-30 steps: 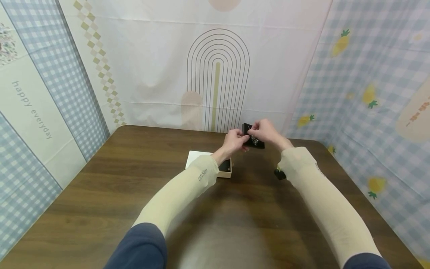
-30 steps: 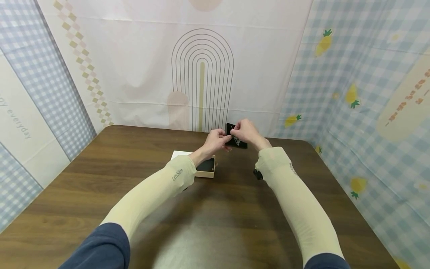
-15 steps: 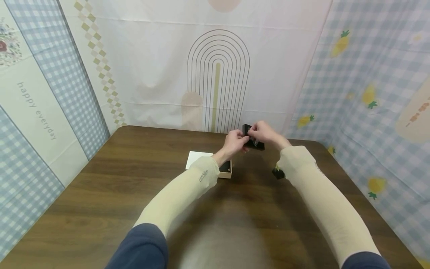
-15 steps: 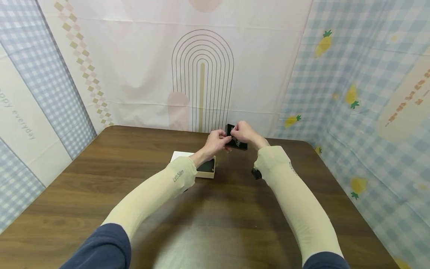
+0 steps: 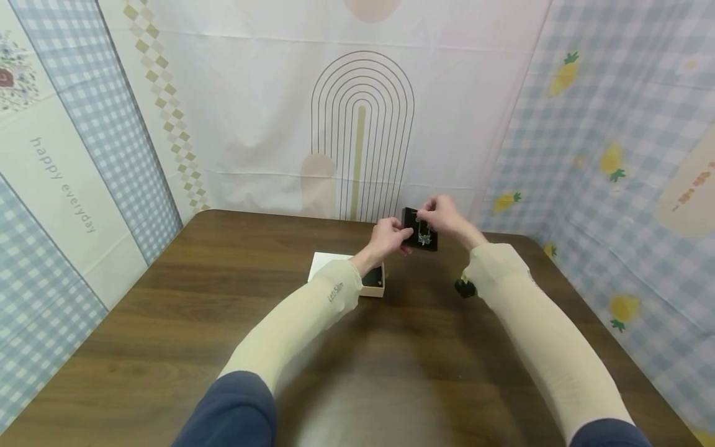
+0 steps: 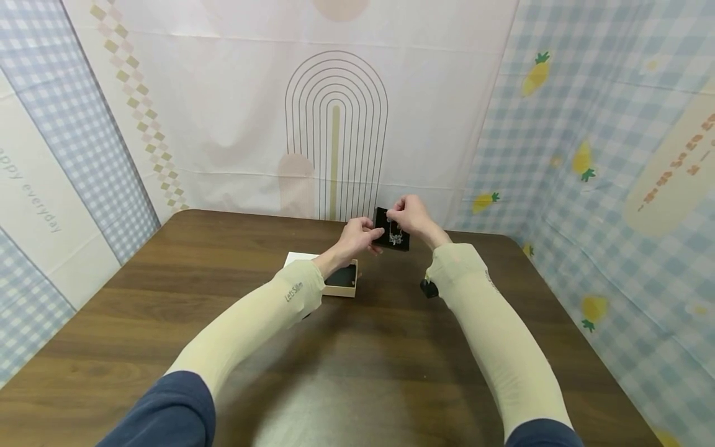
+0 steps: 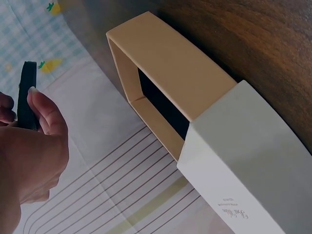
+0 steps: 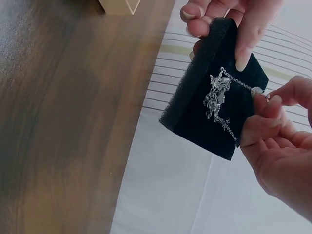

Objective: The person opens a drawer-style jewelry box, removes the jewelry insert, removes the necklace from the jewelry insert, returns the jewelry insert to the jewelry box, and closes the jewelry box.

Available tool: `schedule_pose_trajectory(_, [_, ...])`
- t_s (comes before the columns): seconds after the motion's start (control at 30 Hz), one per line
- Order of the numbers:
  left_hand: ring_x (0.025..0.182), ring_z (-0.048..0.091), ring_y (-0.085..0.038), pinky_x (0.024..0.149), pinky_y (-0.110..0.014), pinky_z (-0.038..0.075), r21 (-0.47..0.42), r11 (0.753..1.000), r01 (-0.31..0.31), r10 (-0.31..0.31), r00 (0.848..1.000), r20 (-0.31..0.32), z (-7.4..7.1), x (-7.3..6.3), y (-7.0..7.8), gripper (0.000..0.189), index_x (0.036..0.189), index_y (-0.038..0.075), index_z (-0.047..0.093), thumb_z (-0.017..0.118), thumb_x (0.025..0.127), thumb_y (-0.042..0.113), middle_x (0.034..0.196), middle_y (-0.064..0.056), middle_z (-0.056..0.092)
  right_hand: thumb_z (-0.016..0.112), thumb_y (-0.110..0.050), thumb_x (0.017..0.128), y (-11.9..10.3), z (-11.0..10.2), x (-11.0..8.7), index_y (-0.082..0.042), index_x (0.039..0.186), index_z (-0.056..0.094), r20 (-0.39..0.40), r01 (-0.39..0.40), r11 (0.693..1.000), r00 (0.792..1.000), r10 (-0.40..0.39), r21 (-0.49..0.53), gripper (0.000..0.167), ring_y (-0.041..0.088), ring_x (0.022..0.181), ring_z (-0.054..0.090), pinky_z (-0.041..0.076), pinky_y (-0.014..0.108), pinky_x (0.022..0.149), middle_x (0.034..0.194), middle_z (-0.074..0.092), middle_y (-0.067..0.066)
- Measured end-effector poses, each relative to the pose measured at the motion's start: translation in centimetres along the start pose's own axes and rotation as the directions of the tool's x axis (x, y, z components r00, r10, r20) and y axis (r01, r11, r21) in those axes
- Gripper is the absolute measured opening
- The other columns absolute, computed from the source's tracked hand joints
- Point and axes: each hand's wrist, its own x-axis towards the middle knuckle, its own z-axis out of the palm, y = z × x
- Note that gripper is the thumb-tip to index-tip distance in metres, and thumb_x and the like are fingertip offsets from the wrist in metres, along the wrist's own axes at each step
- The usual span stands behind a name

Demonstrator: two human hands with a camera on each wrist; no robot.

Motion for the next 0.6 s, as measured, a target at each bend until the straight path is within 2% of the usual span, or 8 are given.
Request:
schedule_pose_trajectory(0.2, [0.074, 0.071, -0.037, 0.075, -0.045, 0.06, -0.014, 1.0, -0.002, 0.002, 1.0, 0.009, 0.13, -0.19, 0.06, 0.018, 0.101, -0.004, 0.058, 0.06, 0.094, 0.012, 0.099, -0.026, 0.07, 0.048, -0.003, 0.094, 0.3, -0.16, 0.11, 0.008, 0.109, 0.048, 0.008, -0.063, 0.982, 0.998, 0.062, 0.177, 0.018, 0.006, 0.052, 0.047, 0.043, 0.018, 0.048, 0.083, 0.057, 0.004])
schedule_pose_trajectory(0.33, [0.077, 0.071, -0.039, 0.075, -0.045, 0.06, -0.013, 1.0, -0.003, 0.003, 1.0, 0.007, 0.17, -0.23, 0.1, 0.018, 0.1, -0.005, 0.057, 0.06, 0.094, 0.012, 0.098, -0.027, 0.07, 0.048, -0.001, 0.093, 0.31, -0.36, 0.1, 0.009, 0.118, 0.045, 0.036, -0.101, 0.96, 0.995, 0.095, 0.26, 0.027, 0.005, 0.052, 0.047, 0.042, 0.017, 0.047, 0.095, 0.053, 0.007])
schedule_pose_trajectory(0.5, [0.071, 0.071, -0.033, 0.076, -0.046, 0.06, -0.014, 1.0, 0.002, -0.002, 1.0, 0.01, 0.14, -0.18, 0.04, 0.017, 0.1, -0.004, 0.057, 0.06, 0.094, 0.011, 0.098, -0.026, 0.07, 0.049, -0.003, 0.095, 0.21, -0.54, 0.01, 0.006, 0.12, 0.045, 0.054, -0.142, 0.938, 0.99, 0.132, 0.316, 0.027, 0.006, 0.057, 0.047, 0.043, 0.018, 0.05, 0.106, 0.051, 0.01])
schedule_pose_trajectory(0.6, [0.066, 0.07, -0.029, 0.079, -0.048, 0.059, -0.027, 1.0, 0.008, -0.008, 1.0, 0.015, 0.13, -0.15, -0.05, 0.017, 0.1, -0.005, 0.057, 0.06, 0.094, 0.011, 0.099, -0.027, 0.07, 0.049, -0.003, 0.095, 0.22, -0.56, 0.0, 0.006, 0.121, 0.045, 0.061, -0.144, 0.938, 0.989, 0.131, 0.316, 0.028, 0.006, 0.063, 0.049, 0.045, 0.018, 0.053, 0.108, 0.053, 0.012])
